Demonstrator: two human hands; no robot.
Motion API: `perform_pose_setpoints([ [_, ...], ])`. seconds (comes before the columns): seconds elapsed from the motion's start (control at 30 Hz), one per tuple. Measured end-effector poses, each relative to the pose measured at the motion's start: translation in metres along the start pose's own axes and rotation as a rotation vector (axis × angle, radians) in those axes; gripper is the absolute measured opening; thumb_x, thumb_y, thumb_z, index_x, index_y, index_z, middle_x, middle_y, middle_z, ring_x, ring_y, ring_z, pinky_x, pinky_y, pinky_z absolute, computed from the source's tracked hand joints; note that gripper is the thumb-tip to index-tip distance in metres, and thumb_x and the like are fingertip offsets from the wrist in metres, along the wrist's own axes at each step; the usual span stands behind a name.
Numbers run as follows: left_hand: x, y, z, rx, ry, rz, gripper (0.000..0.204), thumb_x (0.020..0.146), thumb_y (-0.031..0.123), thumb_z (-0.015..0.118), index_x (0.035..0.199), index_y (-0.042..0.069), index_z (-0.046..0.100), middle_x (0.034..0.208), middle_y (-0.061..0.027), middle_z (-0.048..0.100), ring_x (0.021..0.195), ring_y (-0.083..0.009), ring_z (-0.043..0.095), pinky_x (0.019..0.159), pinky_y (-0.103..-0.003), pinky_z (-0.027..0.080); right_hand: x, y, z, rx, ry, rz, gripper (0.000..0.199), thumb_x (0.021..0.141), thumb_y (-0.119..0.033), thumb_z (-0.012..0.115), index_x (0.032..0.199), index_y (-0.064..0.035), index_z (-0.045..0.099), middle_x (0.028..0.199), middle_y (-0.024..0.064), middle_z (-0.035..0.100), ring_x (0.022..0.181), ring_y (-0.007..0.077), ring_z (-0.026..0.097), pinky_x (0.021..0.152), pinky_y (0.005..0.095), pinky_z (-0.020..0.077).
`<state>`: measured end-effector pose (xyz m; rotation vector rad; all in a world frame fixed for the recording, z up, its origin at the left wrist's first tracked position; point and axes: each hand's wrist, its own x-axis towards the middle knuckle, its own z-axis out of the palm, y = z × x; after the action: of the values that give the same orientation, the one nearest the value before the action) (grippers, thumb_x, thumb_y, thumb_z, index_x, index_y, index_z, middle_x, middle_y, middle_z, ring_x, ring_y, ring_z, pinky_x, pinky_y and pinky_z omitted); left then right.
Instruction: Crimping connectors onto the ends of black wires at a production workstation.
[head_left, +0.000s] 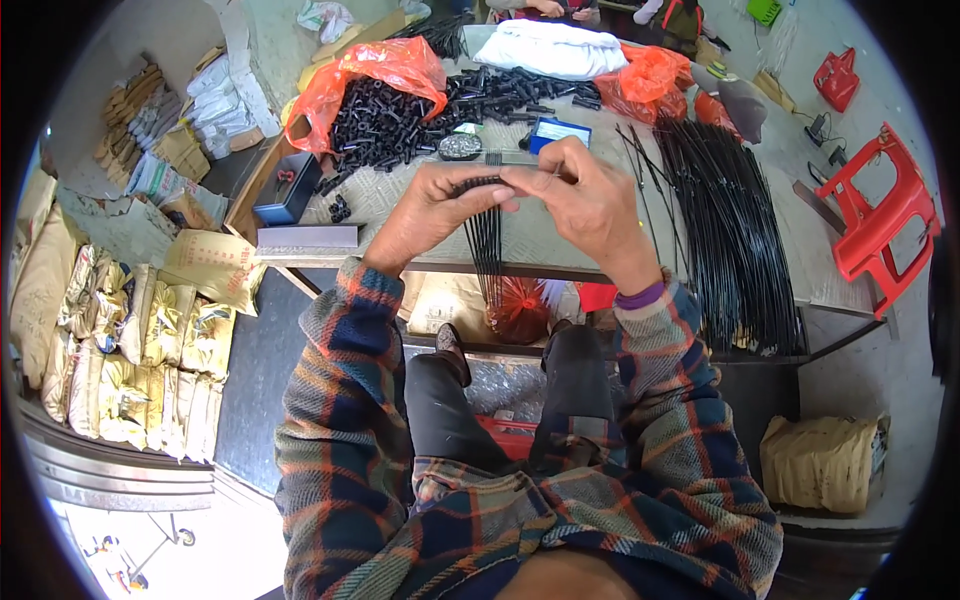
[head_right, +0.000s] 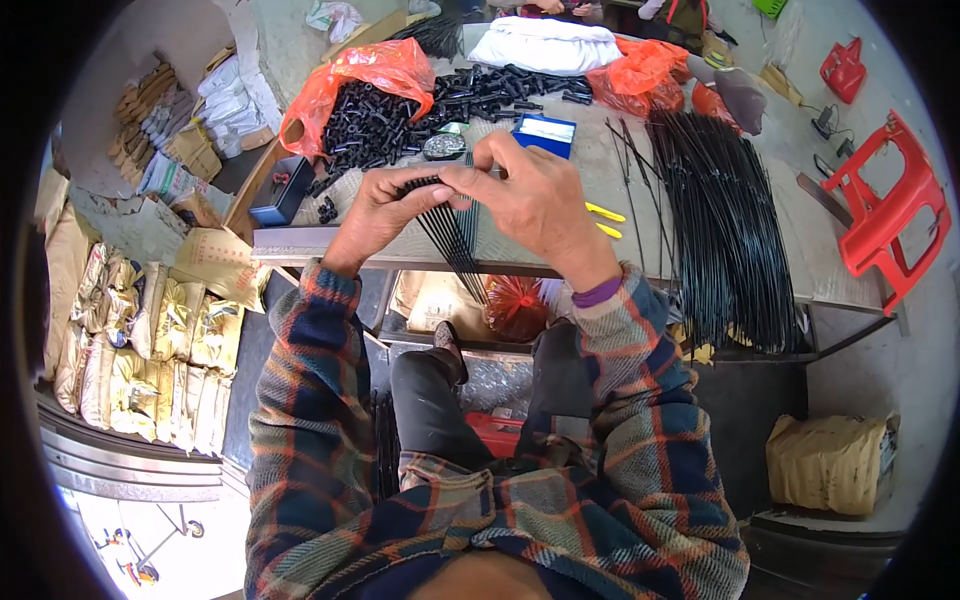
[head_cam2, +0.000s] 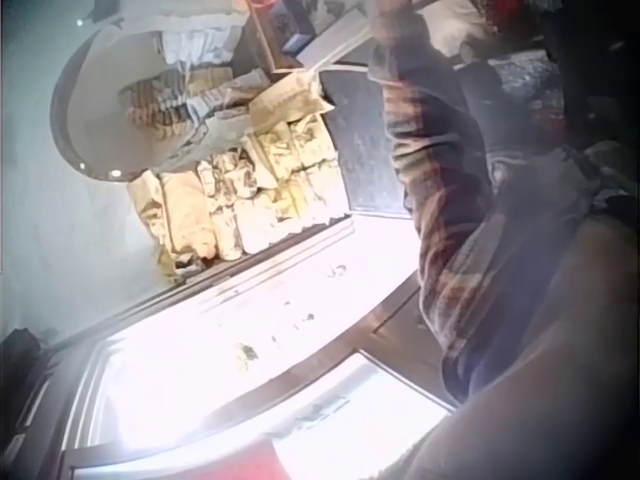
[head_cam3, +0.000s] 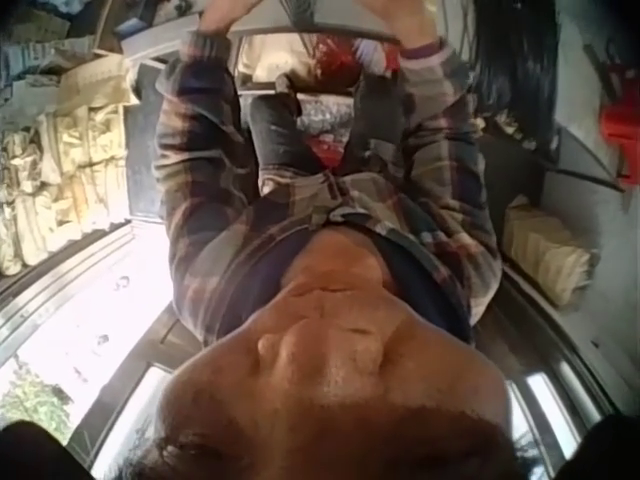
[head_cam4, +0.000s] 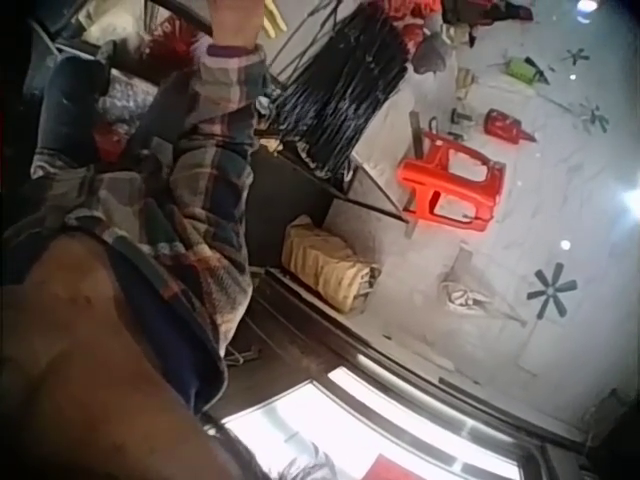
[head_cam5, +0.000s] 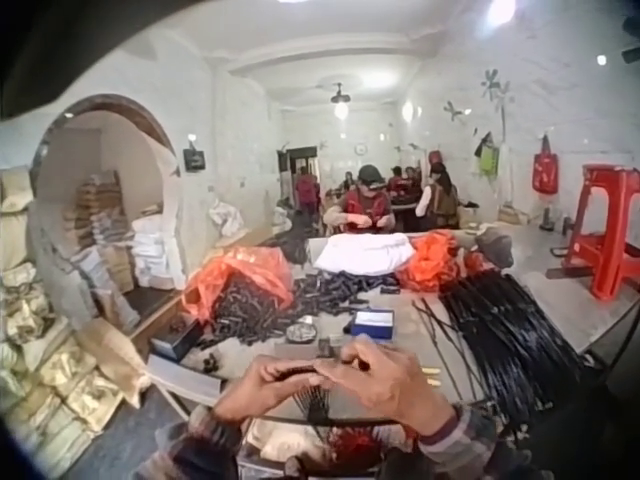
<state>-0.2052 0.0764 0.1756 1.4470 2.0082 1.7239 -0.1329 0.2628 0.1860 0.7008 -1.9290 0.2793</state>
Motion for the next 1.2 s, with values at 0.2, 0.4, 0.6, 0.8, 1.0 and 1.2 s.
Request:
perform_pose_setpoints([
  [0.2, -0.001, -0.014, -0.007, 0.330, 0.034, 0.159, 0.031, 0.077, 0.027, 0.070, 0.097, 0.004, 0.067, 0.079, -0.0109, 0.065, 0.066, -0.0189, 0.059, 0.061, -0.029, 0.046, 0.010, 0.002, -0.001, 0.058, -0.093, -0.038, 0.012, 0.075, -0.010, 0.066, 0.084, -0.0084, 0.058, 0.079, 0.0031, 0.047, 0.061, 0.0166, 0.058, 0.049, 0.0271, 0.0460],
  [0.4, 0.001, -0.021, -0.001, 0.412, 0.128, 0.320, 0.038, 0.071, 0.035, 0.071, 0.091, 0.004, 0.066, 0.073, -0.0114, 0.062, 0.063, -0.0269, 0.056, 0.058, -0.033, 0.044, 0.015, -0.003, -0.006, 0.217, -0.193, 0.061, 0.025, 0.076, -0.009, 0.066, 0.099, -0.0079, 0.059, 0.091, 0.0070, 0.055, 0.068, 0.0211, 0.059, 0.052, 0.0303, 0.0465],
  [0.6, -0.007, -0.024, -0.004, 0.271, 0.151, 0.259, 0.037, 0.071, 0.035, 0.071, 0.086, 0.002, 0.064, 0.071, -0.0126, 0.060, 0.061, -0.0293, 0.054, 0.057, -0.034, 0.044, 0.020, -0.018, -0.001, -0.087, -0.297, -0.013, 0.029, 0.078, -0.016, 0.065, 0.105, -0.0103, 0.057, 0.090, 0.0054, 0.051, 0.066, 0.0179, 0.059, 0.049, 0.0287, 0.0459],
  [0.8, -0.019, -0.042, -0.002, 0.404, 0.183, 0.241, 0.036, 0.067, 0.038, 0.073, 0.082, 0.005, 0.066, 0.073, -0.0107, 0.061, 0.066, -0.0301, 0.059, 0.060, -0.037, 0.045, 0.026, -0.025, 0.007, 0.130, -0.312, -0.040, 0.021, 0.077, -0.023, 0.063, 0.093, -0.0135, 0.054, 0.087, 0.0050, 0.045, 0.062, 0.0192, 0.059, 0.046, 0.0306, 0.0471],
  [1.0, -0.038, -0.092, 0.019, 0.938, -0.158, 0.154, 0.075, 0.061, 0.046, 0.072, 0.126, 0.017, 0.049, 0.129, -0.0089, 0.047, 0.121, -0.0286, 0.042, 0.098, -0.040, 0.036, 0.030, -0.023, -0.009, 0.086, -0.382, -0.138, 0.009, 0.073, -0.019, 0.062, 0.082, -0.0160, 0.059, 0.082, 0.0010, 0.051, 0.064, 0.0169, 0.058, 0.052, 0.0303, 0.0441],
  [1.2, -0.051, -0.139, 0.039, 1.094, -0.153, 0.138, 0.069, 0.070, 0.038, 0.065, 0.133, 0.022, 0.042, 0.143, -0.0044, 0.035, 0.134, -0.0254, 0.029, 0.108, -0.042, 0.025, 0.002, -0.045, -0.047, 0.176, -0.617, -0.257, 0.010, 0.071, -0.018, 0.059, 0.080, -0.0163, 0.059, 0.081, -0.0009, 0.048, 0.061, 0.0130, 0.054, 0.053, 0.0264, 0.0400],
])
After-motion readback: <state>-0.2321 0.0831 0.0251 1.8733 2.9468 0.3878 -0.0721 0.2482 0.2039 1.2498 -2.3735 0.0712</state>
